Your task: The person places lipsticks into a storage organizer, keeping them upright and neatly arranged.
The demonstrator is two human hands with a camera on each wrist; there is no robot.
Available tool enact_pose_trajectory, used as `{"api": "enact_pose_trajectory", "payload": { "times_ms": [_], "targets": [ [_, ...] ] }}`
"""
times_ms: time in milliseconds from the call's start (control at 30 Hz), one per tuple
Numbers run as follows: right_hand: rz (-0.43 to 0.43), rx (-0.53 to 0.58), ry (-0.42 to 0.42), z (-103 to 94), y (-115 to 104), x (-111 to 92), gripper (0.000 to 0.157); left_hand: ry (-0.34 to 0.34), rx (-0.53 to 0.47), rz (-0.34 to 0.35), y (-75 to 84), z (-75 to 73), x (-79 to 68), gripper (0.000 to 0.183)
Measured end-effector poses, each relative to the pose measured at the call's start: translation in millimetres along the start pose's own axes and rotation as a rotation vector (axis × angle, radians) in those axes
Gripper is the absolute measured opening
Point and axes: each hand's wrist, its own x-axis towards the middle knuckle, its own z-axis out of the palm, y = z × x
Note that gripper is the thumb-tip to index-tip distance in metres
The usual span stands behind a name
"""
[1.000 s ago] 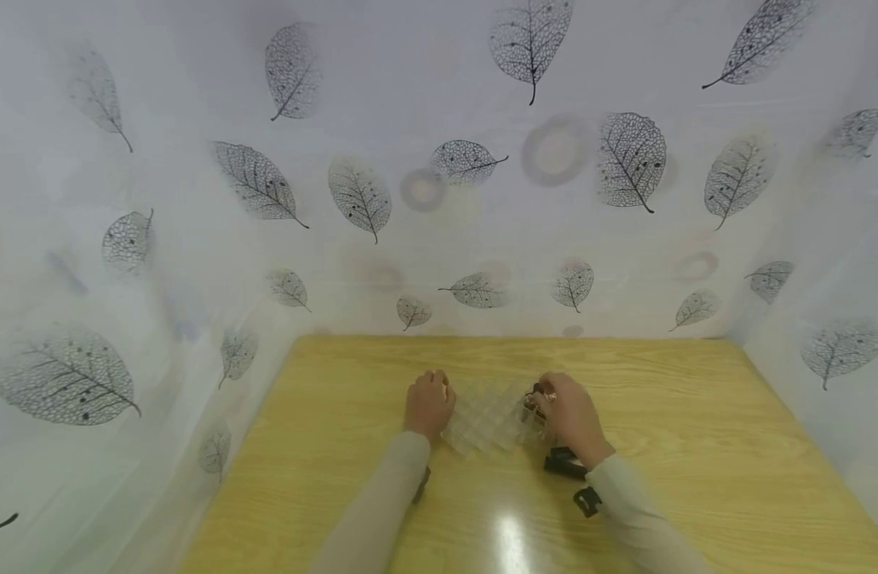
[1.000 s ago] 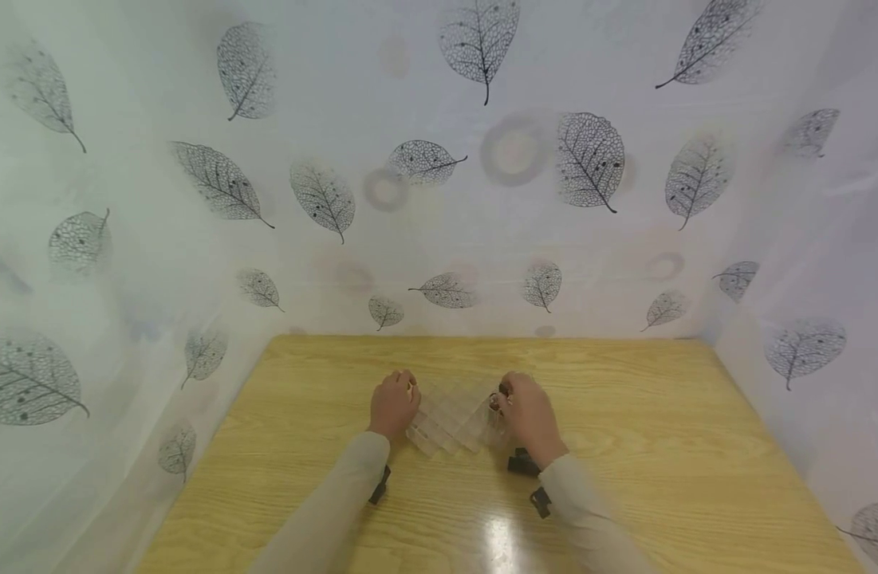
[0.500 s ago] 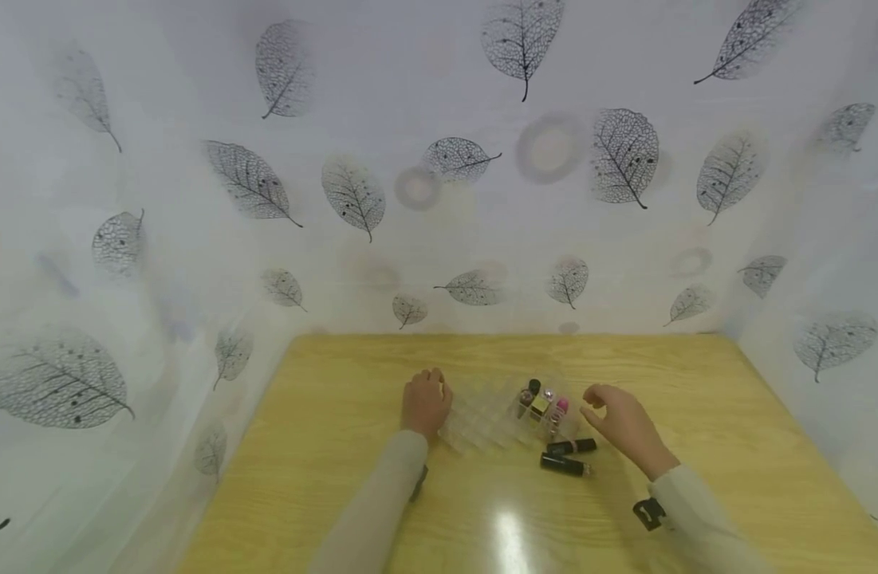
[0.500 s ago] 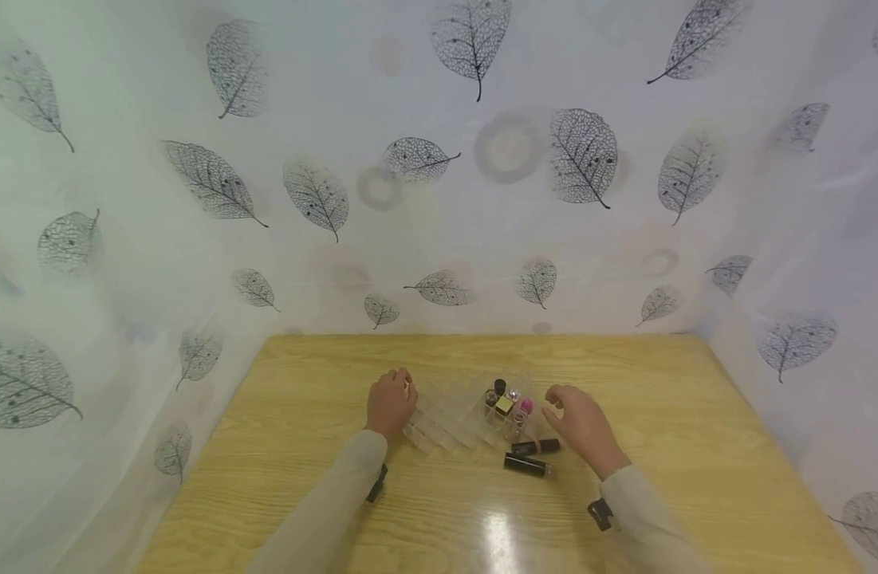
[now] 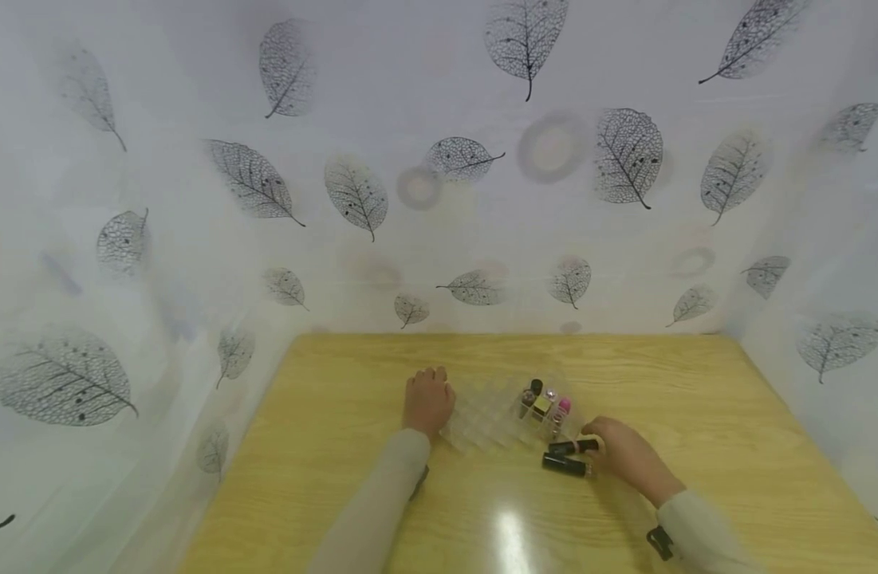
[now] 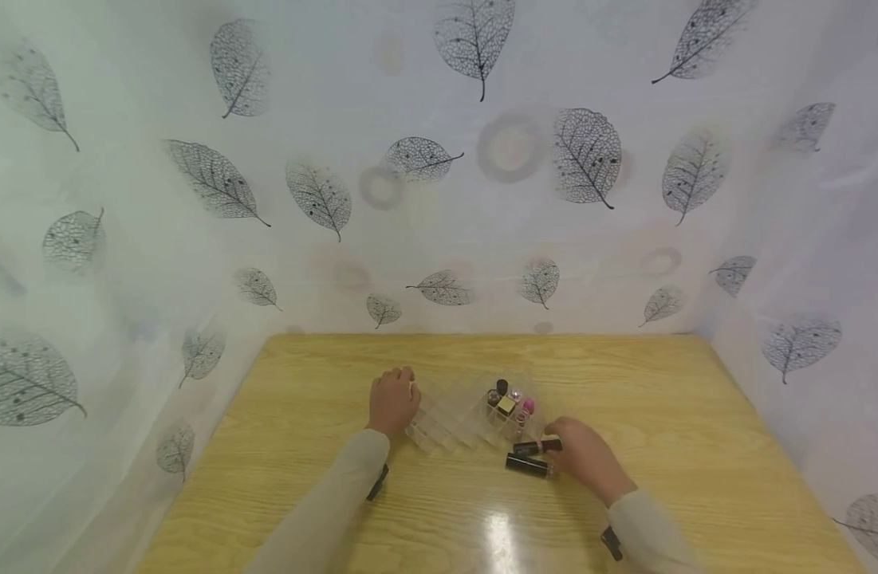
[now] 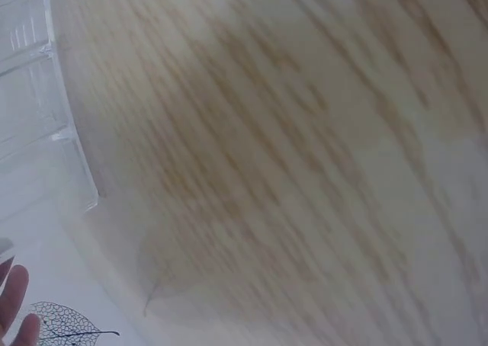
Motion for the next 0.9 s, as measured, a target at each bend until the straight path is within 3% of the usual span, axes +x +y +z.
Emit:
{"api": "enact_pose_trajectory", "payload": {
  "times_ms": [233, 600, 900],
  "targets": [
    [0.025, 0.058, -0.025, 11.1, 2, 1, 0.021, 0.003, 0.055, 0.033, 3.1, -6.9, 0.8, 0.018],
    [-0.051, -0.053, 0.06, 20.7, 2, -1, 0.02, 0.027, 0.05, 0.034, 3.6, -6.7, -1.0, 0.016],
    [-0.065, -0.103, 0.068, 29.2, 6, 1, 0.02, 0.034, 0.058, 0.034, 2.5, -4.3, -2.1, 0.015]
  ]
}}
